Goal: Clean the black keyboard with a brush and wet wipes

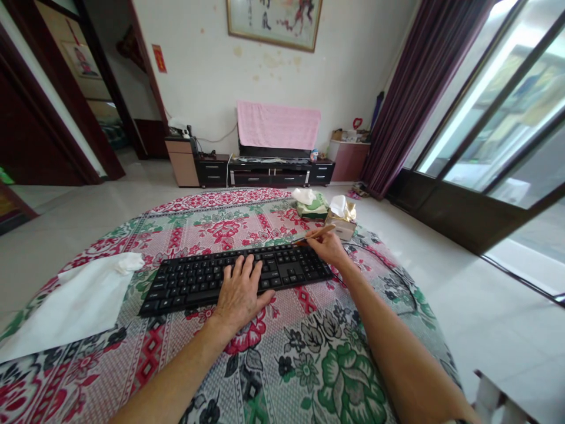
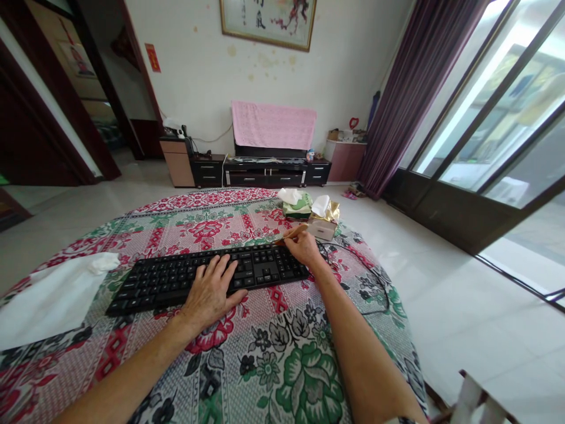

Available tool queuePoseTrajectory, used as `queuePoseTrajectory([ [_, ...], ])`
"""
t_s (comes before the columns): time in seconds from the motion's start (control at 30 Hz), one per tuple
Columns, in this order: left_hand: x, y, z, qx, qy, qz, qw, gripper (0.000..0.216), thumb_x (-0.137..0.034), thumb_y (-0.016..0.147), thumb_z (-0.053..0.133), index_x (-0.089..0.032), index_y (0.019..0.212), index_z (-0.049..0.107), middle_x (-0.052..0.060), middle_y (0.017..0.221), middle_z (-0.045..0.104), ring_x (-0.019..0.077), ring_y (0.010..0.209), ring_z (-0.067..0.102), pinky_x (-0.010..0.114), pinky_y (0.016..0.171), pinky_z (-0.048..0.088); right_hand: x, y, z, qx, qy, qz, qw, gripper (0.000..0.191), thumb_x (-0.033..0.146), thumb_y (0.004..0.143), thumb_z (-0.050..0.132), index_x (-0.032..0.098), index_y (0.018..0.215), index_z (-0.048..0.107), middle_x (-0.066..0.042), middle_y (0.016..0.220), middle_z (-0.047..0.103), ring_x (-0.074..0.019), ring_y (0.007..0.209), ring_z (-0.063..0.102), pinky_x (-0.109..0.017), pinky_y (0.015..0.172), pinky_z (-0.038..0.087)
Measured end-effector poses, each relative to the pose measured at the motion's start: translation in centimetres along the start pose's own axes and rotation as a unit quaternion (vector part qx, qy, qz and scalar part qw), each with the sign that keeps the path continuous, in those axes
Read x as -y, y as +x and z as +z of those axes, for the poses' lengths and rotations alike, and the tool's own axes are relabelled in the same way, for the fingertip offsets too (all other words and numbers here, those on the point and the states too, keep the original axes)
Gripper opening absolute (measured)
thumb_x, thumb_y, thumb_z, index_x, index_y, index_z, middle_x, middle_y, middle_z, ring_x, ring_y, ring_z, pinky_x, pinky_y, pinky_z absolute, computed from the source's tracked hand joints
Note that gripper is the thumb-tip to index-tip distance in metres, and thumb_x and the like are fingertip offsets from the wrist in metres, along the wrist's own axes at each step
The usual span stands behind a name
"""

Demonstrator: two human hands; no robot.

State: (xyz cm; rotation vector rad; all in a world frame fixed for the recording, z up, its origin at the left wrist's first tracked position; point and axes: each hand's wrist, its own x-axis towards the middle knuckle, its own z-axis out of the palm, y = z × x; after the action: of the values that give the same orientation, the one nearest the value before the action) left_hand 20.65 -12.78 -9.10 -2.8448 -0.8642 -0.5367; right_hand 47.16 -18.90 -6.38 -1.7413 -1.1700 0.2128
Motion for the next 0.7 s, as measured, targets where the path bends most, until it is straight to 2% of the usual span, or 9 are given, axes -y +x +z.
queuePoseTrajectory([
  [0.07,0.0,0.0,0.2,0.000,-0.002,0.002,1.000,0.064,-0.053,0.084,0.051,-0.012,0.133,0.050,0.019,0.144,0.042,0.0380,0.130,0.036,0.053,0.100,0.032,-0.1,-0.1,-0.2,-0.017,0.031,0.027,0.999,0.019,0.033,0.068,0.059,0.018,0.076,0.066,0.000,0.064,0.062,-0.0150,0.059,0.054,-0.029,0.062,0.044],
  [0.23,0.2,-0.1,0.2,-0.010,-0.023,0.011,1.000,0.064,-0.055,0.083,0.052,-0.014,0.133,0.050,0.019,0.143,0.043,0.0383,0.129,0.037,0.055,0.100,0.032,0.1,-0.7,0.6,-0.007,0.078,0.047,0.996,0.026,0.041,0.075,0.055,0.018,0.072,0.067,-0.001,0.064,0.062,-0.0151,0.061,0.055,-0.027,0.061,0.042],
  [0.37,2.2,0.8,-1.6,-0.035,-0.027,-0.005,0.999,0.065,-0.060,0.084,0.047,-0.017,0.133,0.049,0.015,0.142,0.044,0.0343,0.131,0.037,0.051,0.102,0.033,-0.4,-0.9,0.7,-0.072,0.072,0.082,0.992,0.032,0.044,0.076,0.051,0.017,0.073,0.069,-0.003,0.069,0.066,-0.0187,0.071,0.059,-0.028,0.066,0.043],
  [0.47,5.7,1.3,-3.0,-0.057,0.023,-0.122,0.991,0.056,-0.052,0.087,0.043,-0.016,0.128,0.052,0.016,0.139,0.047,0.0332,0.128,0.041,0.048,0.100,0.036,-1.0,-0.7,0.3,-0.099,0.056,0.115,0.987,0.036,0.047,0.076,0.051,0.017,0.075,0.071,-0.005,0.072,0.068,-0.0221,0.077,0.061,-0.030,0.067,0.044],
  [0.53,8.5,1.3,-3.3,-0.007,0.047,-0.197,0.979,0.055,-0.051,0.085,0.043,-0.014,0.123,0.055,0.018,0.128,0.054,0.0345,0.117,0.050,0.047,0.093,0.042,-1.4,-0.5,0.1,-0.101,0.053,0.139,0.984,0.035,0.046,0.074,0.053,0.017,0.073,0.072,-0.006,0.072,0.069,-0.0231,0.076,0.061,-0.031,0.066,0.044],
  [0.63,12.2,0.7,-2.6,0.058,0.047,-0.310,0.948,0.063,-0.058,0.083,0.037,-0.009,0.117,0.058,0.022,0.114,0.060,0.0358,0.109,0.056,0.044,0.086,0.046,-1.9,-0.1,-0.2,-0.095,0.060,0.181,0.977,0.031,0.044,0.073,0.054,0.018,0.071,0.071,-0.007,0.071,0.069,-0.0232,0.071,0.061,-0.032,0.062,0.044],
  [0.7,13.6,0.3,-1.8,0.077,0.031,-0.341,0.936,0.069,-0.062,0.082,0.034,-0.008,0.119,0.057,0.023,0.112,0.060,0.0373,0.108,0.057,0.045,0.084,0.046,-2.1,0.0,-0.2,-0.083,0.058,0.193,0.976,0.030,0.043,0.073,0.054,0.018,0.070,0.070,-0.007,0.070,0.068,-0.0232,0.069,0.060,-0.032,0.060,0.043],
])
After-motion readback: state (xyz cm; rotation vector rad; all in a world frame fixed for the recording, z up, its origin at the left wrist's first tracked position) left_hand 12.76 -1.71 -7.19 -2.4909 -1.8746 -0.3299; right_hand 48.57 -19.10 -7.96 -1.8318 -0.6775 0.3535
